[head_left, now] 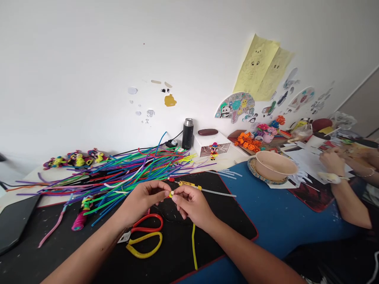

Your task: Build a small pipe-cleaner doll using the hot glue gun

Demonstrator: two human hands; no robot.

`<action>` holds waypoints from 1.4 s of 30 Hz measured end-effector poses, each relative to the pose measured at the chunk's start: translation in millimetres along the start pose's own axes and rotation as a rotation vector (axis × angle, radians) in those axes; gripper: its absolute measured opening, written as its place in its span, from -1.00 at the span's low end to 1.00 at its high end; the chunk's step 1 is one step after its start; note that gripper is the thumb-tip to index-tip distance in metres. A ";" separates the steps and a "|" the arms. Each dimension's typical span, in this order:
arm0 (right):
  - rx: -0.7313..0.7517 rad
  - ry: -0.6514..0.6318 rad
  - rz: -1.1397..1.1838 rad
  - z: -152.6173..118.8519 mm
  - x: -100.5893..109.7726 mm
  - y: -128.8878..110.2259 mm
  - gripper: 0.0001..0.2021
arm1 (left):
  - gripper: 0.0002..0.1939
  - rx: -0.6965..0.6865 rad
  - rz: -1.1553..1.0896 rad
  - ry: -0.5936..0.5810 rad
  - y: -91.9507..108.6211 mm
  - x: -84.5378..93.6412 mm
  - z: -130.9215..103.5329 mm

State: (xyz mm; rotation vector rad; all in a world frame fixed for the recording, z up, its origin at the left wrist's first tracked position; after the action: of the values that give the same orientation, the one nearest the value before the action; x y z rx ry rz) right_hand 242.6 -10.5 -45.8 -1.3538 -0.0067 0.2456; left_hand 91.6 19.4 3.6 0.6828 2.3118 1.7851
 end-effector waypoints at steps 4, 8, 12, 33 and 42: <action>-0.015 0.002 0.015 -0.5 -1.1 -1.5 -0.60 | -0.63 -0.033 0.028 0.020 7.4 -0.3 -2.7; -0.038 0.007 0.016 -1.5 -1.5 -3.2 -0.59 | -0.62 -0.052 0.044 0.016 14.8 -1.5 -7.2; -0.045 0.024 0.027 -1.7 0.3 -2.2 -0.57 | -0.63 -0.071 0.068 0.007 17.0 -0.2 -8.7; -0.059 0.030 0.048 -1.4 -7.8 -3.9 -0.56 | -0.67 -0.135 0.065 0.175 6.9 3.8 -6.7; -0.026 0.045 0.112 1.5 -23.0 -4.6 -0.57 | -0.65 -0.145 0.101 0.225 9.7 4.6 -8.0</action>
State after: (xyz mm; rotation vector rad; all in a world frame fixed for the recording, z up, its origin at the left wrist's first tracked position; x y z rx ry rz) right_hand 220.8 -14.1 -37.8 -1.3873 0.1045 0.3097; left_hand 87.1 16.2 15.8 0.6145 2.2882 2.1512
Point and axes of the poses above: each hand's wrist, its own z-axis towards the middle knuckle, its own x-axis out of the back of the hand, y = z × x, the point moved 7 cm from there along z, towards the middle knuckle, and after that the axes turned 12 degrees about x, right-handed, at the moved point
